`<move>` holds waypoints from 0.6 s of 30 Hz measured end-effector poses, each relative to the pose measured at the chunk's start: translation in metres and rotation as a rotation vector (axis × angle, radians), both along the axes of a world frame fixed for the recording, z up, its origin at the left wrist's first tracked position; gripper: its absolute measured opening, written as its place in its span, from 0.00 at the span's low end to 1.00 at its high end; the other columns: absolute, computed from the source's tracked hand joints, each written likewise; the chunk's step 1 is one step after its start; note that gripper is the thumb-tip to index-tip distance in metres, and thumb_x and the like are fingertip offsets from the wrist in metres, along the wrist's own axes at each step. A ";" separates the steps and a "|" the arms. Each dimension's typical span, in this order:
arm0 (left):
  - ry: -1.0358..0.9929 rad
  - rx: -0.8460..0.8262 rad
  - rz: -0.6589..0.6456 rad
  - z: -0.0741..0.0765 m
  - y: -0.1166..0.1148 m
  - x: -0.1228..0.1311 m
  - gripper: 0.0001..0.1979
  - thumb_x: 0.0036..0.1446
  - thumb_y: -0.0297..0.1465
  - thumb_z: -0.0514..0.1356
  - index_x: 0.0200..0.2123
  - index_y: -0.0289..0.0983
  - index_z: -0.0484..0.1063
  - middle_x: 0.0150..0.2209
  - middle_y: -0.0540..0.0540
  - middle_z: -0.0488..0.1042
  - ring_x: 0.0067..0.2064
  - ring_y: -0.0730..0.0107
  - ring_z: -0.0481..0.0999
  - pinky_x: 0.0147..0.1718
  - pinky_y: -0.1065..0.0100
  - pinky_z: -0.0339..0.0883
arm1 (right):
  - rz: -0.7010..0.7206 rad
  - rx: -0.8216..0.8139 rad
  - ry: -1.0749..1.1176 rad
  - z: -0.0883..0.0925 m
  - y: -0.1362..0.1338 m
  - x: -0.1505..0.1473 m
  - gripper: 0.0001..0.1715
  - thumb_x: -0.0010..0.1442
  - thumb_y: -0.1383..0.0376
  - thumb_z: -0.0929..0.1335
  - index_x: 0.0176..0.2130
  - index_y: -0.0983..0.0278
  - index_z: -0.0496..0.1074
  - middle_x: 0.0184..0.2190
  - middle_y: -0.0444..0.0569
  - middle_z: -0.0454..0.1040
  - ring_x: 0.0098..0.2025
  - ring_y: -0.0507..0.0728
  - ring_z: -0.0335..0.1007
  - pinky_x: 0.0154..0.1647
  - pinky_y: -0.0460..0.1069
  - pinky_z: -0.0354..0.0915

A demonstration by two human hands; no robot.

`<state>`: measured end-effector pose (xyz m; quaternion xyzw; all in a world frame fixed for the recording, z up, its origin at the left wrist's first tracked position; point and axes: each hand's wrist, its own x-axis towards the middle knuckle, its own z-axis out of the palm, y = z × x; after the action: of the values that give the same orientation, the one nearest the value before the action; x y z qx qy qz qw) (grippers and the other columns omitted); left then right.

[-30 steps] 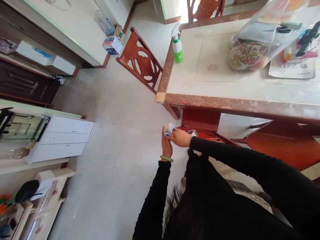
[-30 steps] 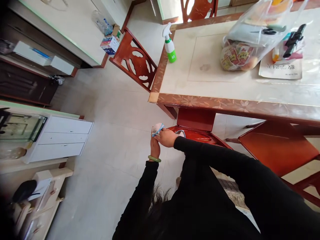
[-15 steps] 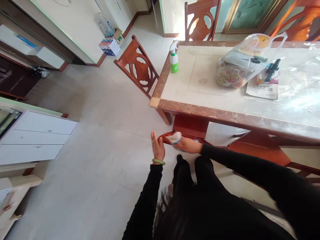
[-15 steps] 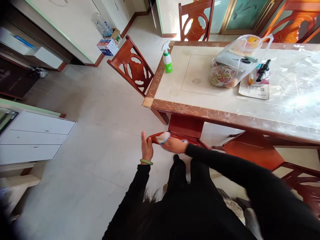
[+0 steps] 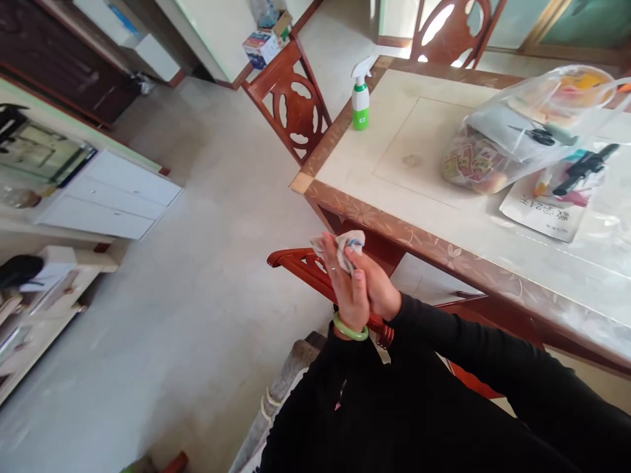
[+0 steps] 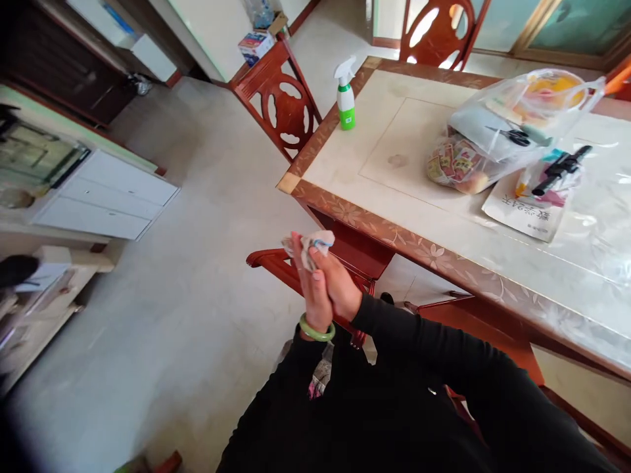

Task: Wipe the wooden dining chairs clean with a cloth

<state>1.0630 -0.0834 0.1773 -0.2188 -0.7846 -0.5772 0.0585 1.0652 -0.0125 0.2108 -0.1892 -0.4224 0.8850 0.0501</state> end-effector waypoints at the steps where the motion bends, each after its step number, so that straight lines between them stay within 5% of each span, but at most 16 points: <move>1: -0.005 -0.023 -0.016 0.000 0.009 0.013 0.39 0.81 0.49 0.48 0.86 0.48 0.38 0.87 0.46 0.42 0.88 0.54 0.37 0.86 0.48 0.38 | 0.004 0.001 -0.013 -0.001 0.014 -0.001 0.30 0.64 0.40 0.75 0.54 0.56 0.82 0.64 0.48 0.80 0.71 0.61 0.74 0.81 0.59 0.63; 4: -0.038 -0.058 -0.161 0.008 0.020 0.052 0.46 0.77 0.50 0.56 0.86 0.43 0.38 0.87 0.40 0.44 0.87 0.44 0.43 0.85 0.42 0.44 | -0.015 0.046 -0.068 -0.004 0.055 -0.011 0.33 0.64 0.40 0.72 0.58 0.57 0.78 0.62 0.50 0.81 0.65 0.63 0.78 0.69 0.60 0.75; 6: -0.127 -0.036 -0.282 0.011 0.014 0.075 0.41 0.76 0.48 0.58 0.84 0.43 0.51 0.84 0.39 0.54 0.85 0.41 0.53 0.84 0.40 0.50 | -0.025 0.166 -0.063 -0.006 0.079 -0.016 0.36 0.65 0.40 0.68 0.62 0.58 0.75 0.59 0.53 0.81 0.62 0.64 0.80 0.60 0.59 0.80; 8: -0.219 -0.016 -0.211 0.002 0.000 0.089 0.32 0.77 0.44 0.57 0.80 0.46 0.63 0.81 0.40 0.63 0.83 0.44 0.60 0.83 0.39 0.54 | -0.015 0.304 -0.040 -0.013 0.094 -0.016 0.36 0.66 0.42 0.66 0.64 0.58 0.73 0.60 0.54 0.81 0.66 0.65 0.78 0.60 0.59 0.79; 10: -0.271 -0.035 0.092 -0.022 -0.017 0.090 0.32 0.76 0.43 0.60 0.78 0.46 0.65 0.82 0.40 0.60 0.84 0.44 0.55 0.85 0.37 0.48 | 0.068 0.380 -0.034 -0.029 0.092 -0.008 0.36 0.64 0.43 0.68 0.63 0.57 0.75 0.60 0.54 0.81 0.68 0.66 0.76 0.66 0.60 0.76; 13: -0.478 -0.028 0.502 -0.078 -0.036 0.079 0.47 0.68 0.46 0.67 0.82 0.43 0.52 0.86 0.36 0.45 0.87 0.39 0.44 0.85 0.36 0.43 | 0.357 0.461 0.006 -0.066 0.062 0.013 0.34 0.62 0.39 0.70 0.54 0.59 0.81 0.54 0.56 0.84 0.61 0.70 0.80 0.69 0.65 0.74; 15: -0.624 0.033 0.549 -0.111 -0.039 0.072 0.48 0.68 0.47 0.65 0.82 0.41 0.49 0.85 0.32 0.47 0.86 0.39 0.50 0.84 0.40 0.52 | 0.535 0.495 0.066 -0.093 0.038 0.028 0.35 0.62 0.35 0.71 0.50 0.59 0.84 0.51 0.58 0.85 0.60 0.72 0.80 0.73 0.67 0.71; 18: -0.660 0.091 0.563 -0.138 -0.030 0.072 0.39 0.74 0.47 0.56 0.81 0.39 0.55 0.83 0.33 0.57 0.83 0.45 0.59 0.82 0.48 0.60 | 0.639 0.517 0.150 -0.133 0.024 0.040 0.37 0.66 0.34 0.70 0.58 0.55 0.84 0.63 0.57 0.81 0.76 0.70 0.68 0.86 0.65 0.53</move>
<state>1.1347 -0.1129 0.0388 0.2029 -0.7641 -0.6116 -0.0308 1.1053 0.0114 0.0781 0.0351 -0.6633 0.7322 -0.1508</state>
